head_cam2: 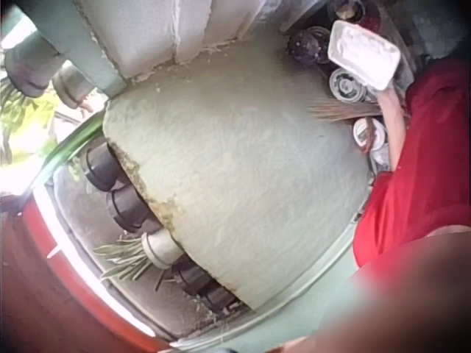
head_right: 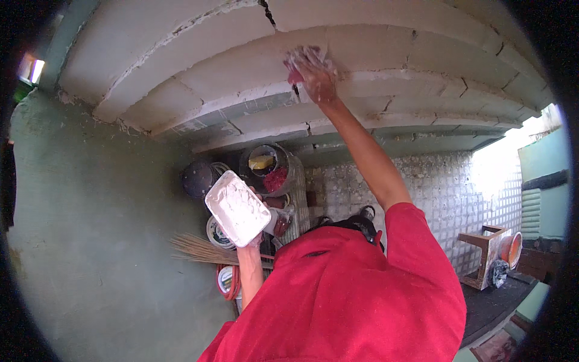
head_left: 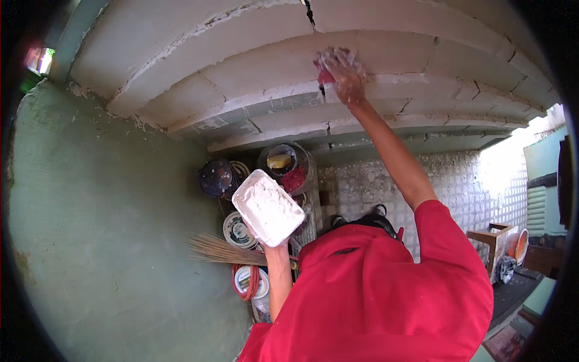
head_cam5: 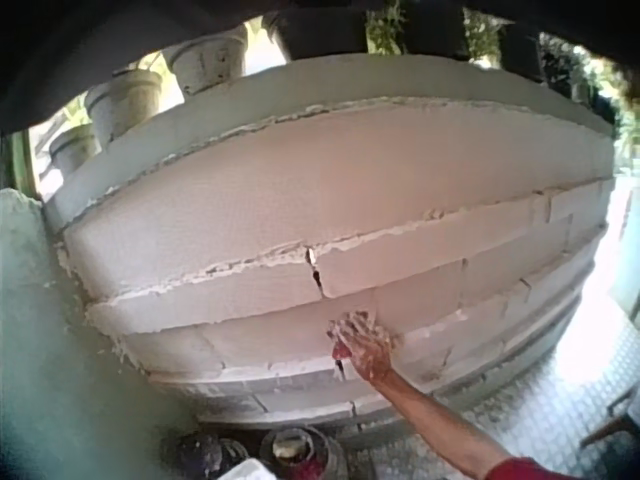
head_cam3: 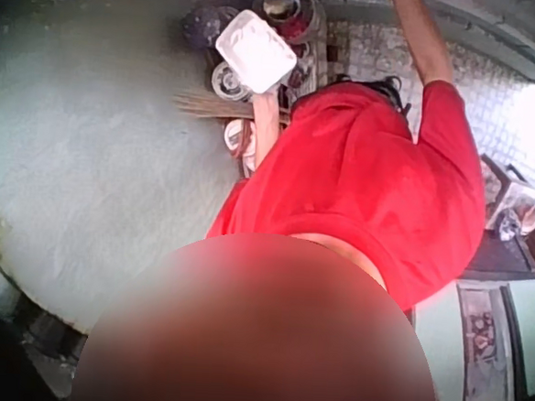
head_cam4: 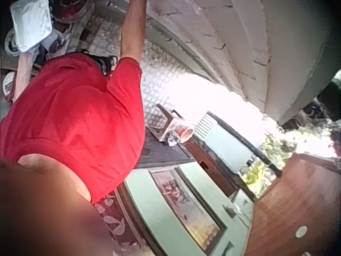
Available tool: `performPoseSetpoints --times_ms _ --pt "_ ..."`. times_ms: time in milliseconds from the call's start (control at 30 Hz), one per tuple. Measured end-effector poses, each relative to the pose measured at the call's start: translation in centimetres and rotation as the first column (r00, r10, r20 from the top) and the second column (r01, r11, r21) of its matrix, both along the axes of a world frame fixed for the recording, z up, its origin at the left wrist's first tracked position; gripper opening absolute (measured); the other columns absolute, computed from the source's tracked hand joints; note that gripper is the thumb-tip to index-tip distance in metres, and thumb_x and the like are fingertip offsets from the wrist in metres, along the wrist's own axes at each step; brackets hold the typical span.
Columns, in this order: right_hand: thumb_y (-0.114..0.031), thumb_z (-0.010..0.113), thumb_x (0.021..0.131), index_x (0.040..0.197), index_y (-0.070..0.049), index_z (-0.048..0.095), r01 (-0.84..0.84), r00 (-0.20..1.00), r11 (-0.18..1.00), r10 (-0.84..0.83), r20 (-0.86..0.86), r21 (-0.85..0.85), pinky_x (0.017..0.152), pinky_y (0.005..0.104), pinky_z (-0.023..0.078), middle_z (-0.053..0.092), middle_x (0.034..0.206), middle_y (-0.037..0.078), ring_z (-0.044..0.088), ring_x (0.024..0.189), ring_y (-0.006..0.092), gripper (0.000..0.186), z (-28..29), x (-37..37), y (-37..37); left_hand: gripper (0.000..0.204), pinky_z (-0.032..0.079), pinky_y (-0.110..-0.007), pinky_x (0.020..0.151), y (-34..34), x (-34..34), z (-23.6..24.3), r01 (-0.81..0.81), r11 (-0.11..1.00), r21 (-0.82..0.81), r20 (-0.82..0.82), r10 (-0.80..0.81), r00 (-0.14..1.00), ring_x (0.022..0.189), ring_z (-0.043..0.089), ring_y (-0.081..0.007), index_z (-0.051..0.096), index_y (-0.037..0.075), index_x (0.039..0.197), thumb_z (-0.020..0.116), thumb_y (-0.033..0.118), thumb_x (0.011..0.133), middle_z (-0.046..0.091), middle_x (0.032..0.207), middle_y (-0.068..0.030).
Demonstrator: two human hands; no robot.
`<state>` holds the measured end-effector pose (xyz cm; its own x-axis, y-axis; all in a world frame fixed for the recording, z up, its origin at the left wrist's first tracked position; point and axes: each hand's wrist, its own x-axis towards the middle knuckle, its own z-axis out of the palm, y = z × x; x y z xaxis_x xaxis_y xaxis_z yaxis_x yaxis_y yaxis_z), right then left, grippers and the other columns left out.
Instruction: Filling and smoothing cracks in a concrete ceiling using plaster compound and a scraper tool.
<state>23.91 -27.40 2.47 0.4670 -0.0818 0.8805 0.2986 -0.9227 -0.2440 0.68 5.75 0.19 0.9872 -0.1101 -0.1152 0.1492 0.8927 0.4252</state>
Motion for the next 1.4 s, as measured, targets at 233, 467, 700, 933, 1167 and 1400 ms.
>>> performPoseSetpoints --times_ms 233,467,700,933,1167,1400 --pt "-0.008 0.055 0.079 0.12 -0.016 0.063 0.012 0.977 0.995 -0.033 -0.212 -0.098 0.102 0.0527 0.033 0.055 0.133 0.004 0.045 0.13 0.023 0.043 0.1 -4.9 -0.3 0.072 0.044 -0.056 0.095 1.3 0.3 -0.8 -0.052 0.998 0.039 -0.032 0.053 0.998 0.114 0.054 -0.0401 0.033 0.012 0.143 0.033 0.06 0.091 0.045 0.137 -0.0213" --pt "-0.007 0.051 0.078 0.121 -0.014 0.062 0.073 0.996 0.994 -0.077 -0.04 -0.077 0.099 0.0578 0.032 0.056 0.131 0.004 0.045 0.13 0.0251 0.046 2.9 -1.5 -1.9 0.072 0.045 -0.055 0.095 0.9 0.9 -1.5 0.01 1.0 0.009 -0.041 -0.009 0.999 0.114 0.054 -0.0399 0.036 0.01 0.142 0.035 0.06 0.09 0.047 0.135 -0.0209" --pt "-0.007 0.055 0.08 0.117 -0.008 0.063 -0.188 0.979 0.898 0.202 0.008 0.398 0.086 0.0408 0.046 0.065 0.112 0.009 0.063 0.094 0.0228 0.037 -1.4 -5.2 -2.2 0.071 0.047 -0.055 0.091 0.2 1.1 -0.7 0.019 1.0 -0.003 -0.092 -0.02 0.996 0.111 0.056 -0.0397 0.037 0.009 0.141 0.033 0.058 0.09 0.048 0.135 -0.0211" --pt "-0.026 0.047 0.094 0.099 0.005 0.066 0.139 0.979 0.57 -0.204 -0.025 0.81 0.082 0.0441 0.044 0.067 0.094 0.022 0.063 0.092 0.0376 0.036 2.7 -3.7 -4.6 0.071 0.048 -0.054 0.09 -1.5 1.6 0.0 0.352 0.878 -0.324 0.339 -0.24 0.91 0.108 0.058 -0.0392 0.037 0.009 0.141 0.032 0.059 0.09 0.05 0.132 -0.0217" --pt "-0.008 0.057 0.077 0.121 -0.022 0.063 0.372 0.918 0.756 -0.214 -0.333 0.539 0.067 0.0456 0.05 0.066 0.08 0.02 0.065 0.069 0.0377 0.047 5.1 -2.0 3.6 0.072 0.048 -0.054 0.09 -0.1 0.9 -0.2 -0.003 0.999 0.05 -0.04 0.005 0.999 0.108 0.058 -0.0391 0.036 0.009 0.141 0.032 0.06 0.091 0.051 0.131 -0.0217" --pt "0.006 0.052 0.071 0.122 -0.015 0.061 0.025 0.99 0.975 0.006 -0.14 0.22 0.1 0.0413 0.042 0.06 0.122 0.011 0.054 0.114 0.0343 0.056 2.4 -2.0 5.7 0.072 0.047 -0.056 0.091 -0.7 0.5 0.3 0.012 1.0 0.025 0.008 -0.012 1.0 0.11 0.057 -0.0396 0.034 0.01 0.142 0.032 0.06 0.091 0.048 0.134 -0.0217"
